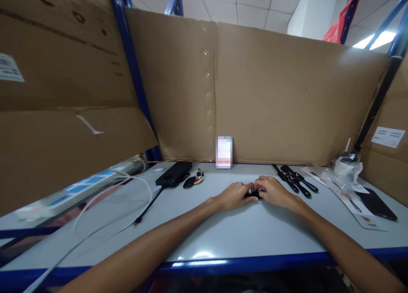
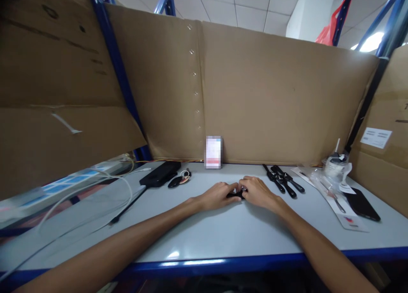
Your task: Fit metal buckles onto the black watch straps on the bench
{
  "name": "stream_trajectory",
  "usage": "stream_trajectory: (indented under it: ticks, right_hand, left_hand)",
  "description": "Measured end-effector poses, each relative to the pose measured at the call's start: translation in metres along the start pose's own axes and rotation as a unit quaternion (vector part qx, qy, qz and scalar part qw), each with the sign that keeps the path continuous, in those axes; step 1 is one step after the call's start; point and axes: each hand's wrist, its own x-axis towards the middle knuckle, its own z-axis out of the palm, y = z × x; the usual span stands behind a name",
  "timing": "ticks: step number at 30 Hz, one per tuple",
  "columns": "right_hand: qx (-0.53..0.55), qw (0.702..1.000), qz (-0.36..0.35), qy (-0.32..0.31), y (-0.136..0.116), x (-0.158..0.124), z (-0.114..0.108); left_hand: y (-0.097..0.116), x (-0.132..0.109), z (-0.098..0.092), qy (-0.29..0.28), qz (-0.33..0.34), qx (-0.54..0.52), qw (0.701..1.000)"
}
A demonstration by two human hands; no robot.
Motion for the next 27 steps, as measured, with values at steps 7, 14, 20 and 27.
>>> stream_trajectory:
  ticks: [7, 14, 20, 27]
  right_hand:
    - [-0.057, 0.993, 0.097, 0.031, -0.010, 0.001, -0.008]
    - [-0.123, 0.983, 0.137, -0.013, -0.022, 0.002, -0.005]
    - [-0.086, 0.991, 0.099, -0.005, -0.017, 0.000, -0.004]
    - [-0.040, 0.991, 0.123, 0.022, -0.015, 0.002, -0.010]
  left_hand:
    - [0.000, 0.000, -0.001, -0.004, -0.003, 0.008, 1.000]
    - [0.001, -0.001, -0.002, -0.005, -0.004, 0.013, 1.000]
    - [0.001, -0.001, -0.002, -0.010, -0.001, 0.007, 1.000]
    - [0.000, 0.000, -0.001, -0.007, 0.000, 0.004, 1.000]
